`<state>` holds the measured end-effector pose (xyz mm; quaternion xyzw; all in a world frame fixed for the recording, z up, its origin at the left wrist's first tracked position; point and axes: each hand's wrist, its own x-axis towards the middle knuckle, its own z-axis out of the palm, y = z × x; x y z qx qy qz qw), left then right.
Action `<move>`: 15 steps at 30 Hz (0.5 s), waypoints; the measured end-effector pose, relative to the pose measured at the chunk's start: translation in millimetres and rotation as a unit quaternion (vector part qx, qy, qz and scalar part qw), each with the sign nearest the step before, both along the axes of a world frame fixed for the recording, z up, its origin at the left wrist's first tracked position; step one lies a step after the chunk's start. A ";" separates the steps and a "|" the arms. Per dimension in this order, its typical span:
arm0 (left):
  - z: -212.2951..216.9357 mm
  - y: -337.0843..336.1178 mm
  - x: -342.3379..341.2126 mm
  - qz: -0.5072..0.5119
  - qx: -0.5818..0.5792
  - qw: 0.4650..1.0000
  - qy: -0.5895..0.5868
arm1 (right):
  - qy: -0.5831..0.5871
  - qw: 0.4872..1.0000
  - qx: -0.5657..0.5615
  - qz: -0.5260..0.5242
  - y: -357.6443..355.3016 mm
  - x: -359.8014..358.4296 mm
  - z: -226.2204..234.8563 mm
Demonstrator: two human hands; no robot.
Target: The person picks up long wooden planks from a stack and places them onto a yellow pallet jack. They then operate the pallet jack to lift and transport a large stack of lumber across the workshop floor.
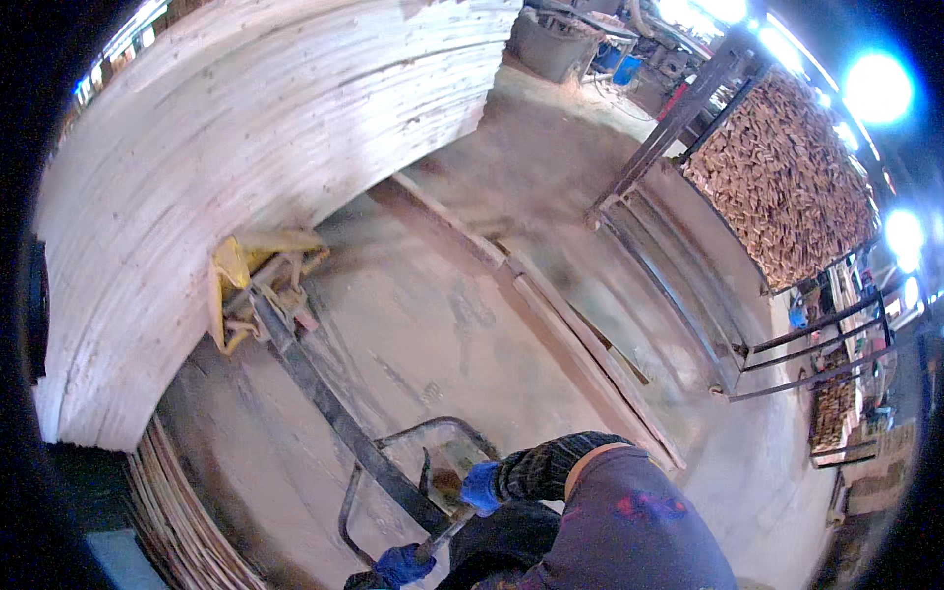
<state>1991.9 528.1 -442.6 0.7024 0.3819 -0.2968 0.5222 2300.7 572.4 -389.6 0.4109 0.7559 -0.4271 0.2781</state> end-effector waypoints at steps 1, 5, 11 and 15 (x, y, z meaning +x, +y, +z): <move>-10.4 -4.6 1.3 0.002 -0.006 1.000 0.001 | -0.011 1.000 -0.014 -0.016 0.1 0.0 -5.1; -54.1 -24.0 6.3 0.013 0.010 1.000 0.020 | -0.025 0.997 -0.041 -0.056 -7.4 -2.1 -45.5; 14.8 5.6 5.6 0.072 -0.008 0.997 0.018 | -0.009 0.998 -0.058 0.019 -1.4 2.4 -45.9; 119.5 60.9 -1.2 0.094 -0.075 0.993 0.019 | 0.020 0.997 0.061 0.048 52.7 -8.7 82.8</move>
